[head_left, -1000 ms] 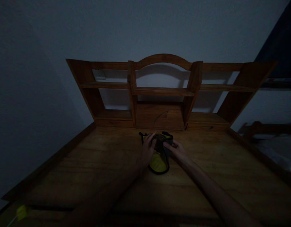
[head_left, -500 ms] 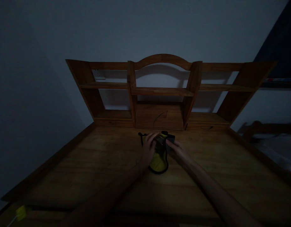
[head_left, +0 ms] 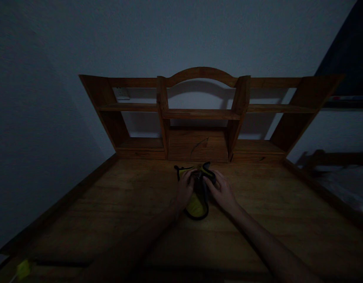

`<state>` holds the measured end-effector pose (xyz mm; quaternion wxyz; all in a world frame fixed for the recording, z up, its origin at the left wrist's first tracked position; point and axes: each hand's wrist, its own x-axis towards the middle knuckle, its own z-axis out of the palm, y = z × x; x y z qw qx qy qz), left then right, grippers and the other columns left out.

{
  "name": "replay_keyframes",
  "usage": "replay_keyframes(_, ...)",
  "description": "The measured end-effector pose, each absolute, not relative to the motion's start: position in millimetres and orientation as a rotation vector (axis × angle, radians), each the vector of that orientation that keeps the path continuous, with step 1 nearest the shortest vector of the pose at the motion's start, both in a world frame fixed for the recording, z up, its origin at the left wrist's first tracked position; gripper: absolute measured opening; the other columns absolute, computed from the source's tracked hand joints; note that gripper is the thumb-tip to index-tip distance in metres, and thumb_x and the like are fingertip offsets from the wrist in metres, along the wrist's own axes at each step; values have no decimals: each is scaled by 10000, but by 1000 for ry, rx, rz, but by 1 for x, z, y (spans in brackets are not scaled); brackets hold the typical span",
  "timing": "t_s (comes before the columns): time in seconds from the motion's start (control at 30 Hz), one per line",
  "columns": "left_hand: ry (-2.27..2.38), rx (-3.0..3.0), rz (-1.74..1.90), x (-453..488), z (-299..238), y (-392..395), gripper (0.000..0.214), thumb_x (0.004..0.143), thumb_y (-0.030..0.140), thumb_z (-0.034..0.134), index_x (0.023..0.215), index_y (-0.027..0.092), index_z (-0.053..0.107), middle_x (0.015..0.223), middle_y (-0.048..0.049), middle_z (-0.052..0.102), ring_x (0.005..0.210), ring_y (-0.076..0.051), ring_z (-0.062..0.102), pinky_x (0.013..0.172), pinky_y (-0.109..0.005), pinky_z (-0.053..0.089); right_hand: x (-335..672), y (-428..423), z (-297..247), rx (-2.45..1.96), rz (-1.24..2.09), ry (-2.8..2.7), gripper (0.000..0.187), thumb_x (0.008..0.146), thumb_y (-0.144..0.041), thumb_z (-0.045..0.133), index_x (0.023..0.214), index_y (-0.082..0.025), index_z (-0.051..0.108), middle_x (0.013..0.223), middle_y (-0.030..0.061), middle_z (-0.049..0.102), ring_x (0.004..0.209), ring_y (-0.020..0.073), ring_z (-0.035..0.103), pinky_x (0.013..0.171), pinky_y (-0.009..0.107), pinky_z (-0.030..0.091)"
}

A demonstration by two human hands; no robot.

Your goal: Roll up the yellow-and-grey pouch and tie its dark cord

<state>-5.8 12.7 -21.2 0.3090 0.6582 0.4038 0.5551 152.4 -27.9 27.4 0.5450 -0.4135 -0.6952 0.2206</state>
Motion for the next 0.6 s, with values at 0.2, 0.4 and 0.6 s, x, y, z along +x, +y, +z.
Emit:
replay_keyframes(0.2,1078,1729,1452,-7,-25,14,298,911,225,436,1163,237,594,1236,-59,590,1191,-200,510,1065,-400,345,151,-28,27,-962,615,-1722,353,834,-348,615,1182,-294,605,1147,40,645,1063,258,573,963,398,409)
replay_keyframes(0.4,1108,1713,1437,-7,-23,14,285,907,233,451,1147,234,605,1225,-58,599,1176,-205,520,1061,-408,347,153,-26,27,-971,674,-1731,365,807,-330,641,1168,-278,611,1116,37,664,1032,251,592,945,395,426)
replay_keyframes(0.6,1137,1685,1429,-7,-21,13,270,897,253,484,1129,231,620,1194,-66,613,1159,-220,532,1053,-424,364,153,-21,18,-1031,640,-1640,405,771,-329,681,1164,-257,615,1140,59,658,1030,259,609,933,403,453)
